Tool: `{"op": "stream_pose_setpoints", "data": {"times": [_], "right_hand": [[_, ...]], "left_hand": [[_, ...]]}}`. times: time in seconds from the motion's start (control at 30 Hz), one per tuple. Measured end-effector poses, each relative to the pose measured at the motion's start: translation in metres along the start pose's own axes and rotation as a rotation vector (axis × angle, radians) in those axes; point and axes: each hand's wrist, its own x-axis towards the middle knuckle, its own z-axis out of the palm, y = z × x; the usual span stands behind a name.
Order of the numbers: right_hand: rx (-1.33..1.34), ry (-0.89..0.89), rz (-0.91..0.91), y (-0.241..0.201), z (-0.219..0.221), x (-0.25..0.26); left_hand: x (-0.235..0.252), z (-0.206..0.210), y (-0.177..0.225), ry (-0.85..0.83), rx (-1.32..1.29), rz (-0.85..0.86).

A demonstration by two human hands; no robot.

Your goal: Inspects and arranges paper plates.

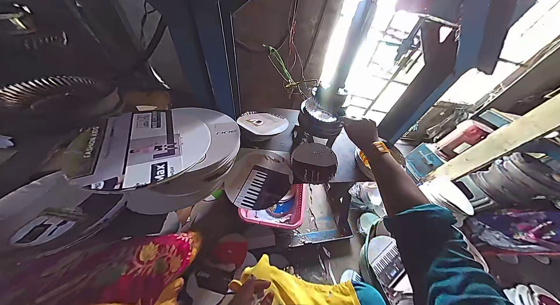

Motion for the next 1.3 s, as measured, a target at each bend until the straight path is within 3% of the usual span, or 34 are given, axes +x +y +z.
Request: {"op": "stream_pose_setpoints", "data": {"times": [0.2,0.3,0.5,0.67,0.77,0.9,1.03,1.2,1.3], "right_hand": [[-0.06,-0.227,0.011,-0.017,-0.003,0.018],[-0.047,-0.211,-0.014,-0.014,0.004,0.022],[0.045,0.411,-0.25,-0.006,0.01,-0.027],[0.088,0.657,-0.559,-0.025,0.026,-0.111],[0.071,0.59,-0.682,-0.031,0.054,-0.13],[0.079,0.518,-0.595,-0.042,0.066,-0.138],[0.317,0.441,-0.619,-0.095,0.053,-0.153],[0.463,0.487,-0.636,-0.141,0.058,-0.166],[0.583,0.491,-0.518,-0.147,0.054,-0.181]], "left_hand": [[0.003,-0.002,-0.001,0.004,0.007,-0.021],[0.002,-0.002,-0.003,0.023,0.011,-0.01],[-0.001,-0.005,-0.003,0.029,-0.006,-0.026],[0.0,-0.002,-0.002,0.052,-0.022,0.006],[-0.001,-0.001,-0.001,0.067,-0.028,-0.023],[0.011,-0.003,-0.002,0.127,-0.19,-0.146],[0.061,-0.002,0.01,0.222,-0.42,-0.333],[0.15,0.0,0.041,0.323,-0.586,-0.649],[0.164,0.006,0.04,0.415,-0.606,-0.645]]}}
